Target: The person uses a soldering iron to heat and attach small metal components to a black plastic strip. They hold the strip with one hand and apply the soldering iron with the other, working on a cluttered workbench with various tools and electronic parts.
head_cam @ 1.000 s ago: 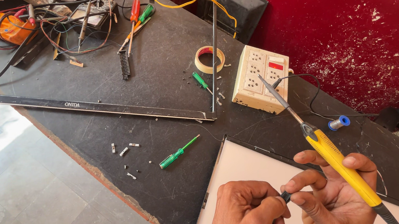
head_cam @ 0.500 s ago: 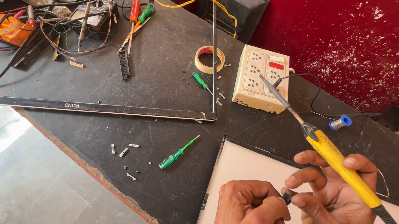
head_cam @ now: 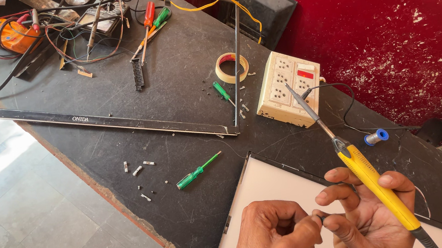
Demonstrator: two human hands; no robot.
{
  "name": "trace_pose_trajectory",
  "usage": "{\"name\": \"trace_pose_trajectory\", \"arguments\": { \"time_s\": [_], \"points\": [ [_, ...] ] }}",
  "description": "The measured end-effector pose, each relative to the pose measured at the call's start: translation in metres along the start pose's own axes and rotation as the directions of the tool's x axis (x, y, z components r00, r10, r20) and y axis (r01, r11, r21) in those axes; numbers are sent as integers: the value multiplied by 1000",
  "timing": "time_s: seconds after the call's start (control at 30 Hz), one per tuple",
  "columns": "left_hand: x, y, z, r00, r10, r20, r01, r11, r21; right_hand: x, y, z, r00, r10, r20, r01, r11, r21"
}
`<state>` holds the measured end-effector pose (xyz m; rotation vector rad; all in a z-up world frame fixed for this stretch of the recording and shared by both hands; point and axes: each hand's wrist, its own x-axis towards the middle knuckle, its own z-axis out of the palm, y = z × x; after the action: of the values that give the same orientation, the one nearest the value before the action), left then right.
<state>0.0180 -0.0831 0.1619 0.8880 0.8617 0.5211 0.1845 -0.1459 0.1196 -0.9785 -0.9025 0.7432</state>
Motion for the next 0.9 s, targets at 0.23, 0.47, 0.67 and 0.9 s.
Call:
{"name": "trace_pose_trajectory", "arguments": {
  "time_s": [0.23,0.47,0.67,0.9],
  "points": [
    [-7,-16,-13,980,48,194,-28,994,-105,-1,-2,-3,1000,-7,4,6,992,127],
    [-10,-40,-24,944,113,311,-61,983,-172,-1,-6,-5,999,0,-47,5,995,99],
    [-16,-40,-16,952,227,205,-245,967,65,-6,-13,-5,999,0,-35,5,989,149],
    [-28,-18,-5,970,227,85,-242,926,289,-11,-22,-6,1000,-21,6,19,969,246]
  ]
}}
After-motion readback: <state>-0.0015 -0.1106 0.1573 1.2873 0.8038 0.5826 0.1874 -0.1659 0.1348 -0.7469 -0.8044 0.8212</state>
